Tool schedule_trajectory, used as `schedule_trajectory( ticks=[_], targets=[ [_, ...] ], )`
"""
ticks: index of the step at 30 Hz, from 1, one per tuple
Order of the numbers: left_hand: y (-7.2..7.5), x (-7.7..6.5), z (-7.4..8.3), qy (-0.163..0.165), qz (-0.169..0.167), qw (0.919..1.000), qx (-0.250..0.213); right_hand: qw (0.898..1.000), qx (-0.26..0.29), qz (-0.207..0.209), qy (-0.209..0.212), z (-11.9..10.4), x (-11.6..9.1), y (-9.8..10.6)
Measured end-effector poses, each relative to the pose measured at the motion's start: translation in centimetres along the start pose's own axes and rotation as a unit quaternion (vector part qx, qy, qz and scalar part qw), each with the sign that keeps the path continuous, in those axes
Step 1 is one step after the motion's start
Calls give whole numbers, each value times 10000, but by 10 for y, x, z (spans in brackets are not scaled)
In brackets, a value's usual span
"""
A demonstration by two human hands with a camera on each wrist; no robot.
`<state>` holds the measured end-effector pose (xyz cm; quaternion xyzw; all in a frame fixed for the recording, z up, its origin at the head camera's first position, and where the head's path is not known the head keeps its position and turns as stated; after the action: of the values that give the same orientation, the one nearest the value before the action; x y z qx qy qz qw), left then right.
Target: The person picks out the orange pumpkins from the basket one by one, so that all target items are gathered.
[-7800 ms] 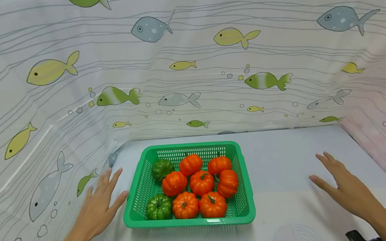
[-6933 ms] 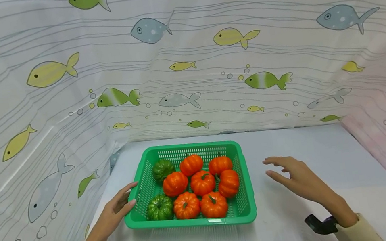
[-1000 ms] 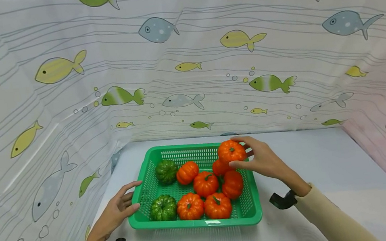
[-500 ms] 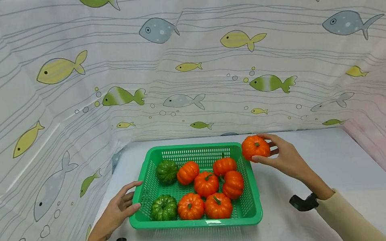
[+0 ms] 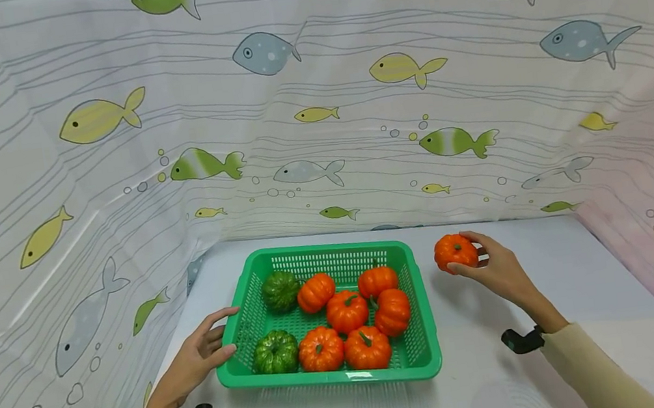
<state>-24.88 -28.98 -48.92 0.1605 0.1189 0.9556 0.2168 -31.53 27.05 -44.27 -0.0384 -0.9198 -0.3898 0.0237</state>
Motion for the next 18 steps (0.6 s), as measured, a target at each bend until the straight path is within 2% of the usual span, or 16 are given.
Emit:
schedule_trajectory(
  ticks=[10, 18],
  targets=[
    [0, -1, -1, 34, -9, 10000, 36, 9998, -138, -73, -115, 33, 15, -13],
    [0, -1, 0, 48, 11, 10000, -4, 9990, -221, -194, -325, 47, 22, -24]
  ],
)
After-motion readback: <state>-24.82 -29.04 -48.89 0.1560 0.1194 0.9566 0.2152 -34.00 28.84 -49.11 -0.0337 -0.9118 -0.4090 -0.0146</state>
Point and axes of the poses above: each hand's wrist, its own x-axis towards the middle knuckle, its own y-axis out of the back of the hand, z = x × y, the point moved 9 cm from there along x, towards the middle knuckle, and after that the axes turned 8 degrees about -y, right-handed, at the moved point
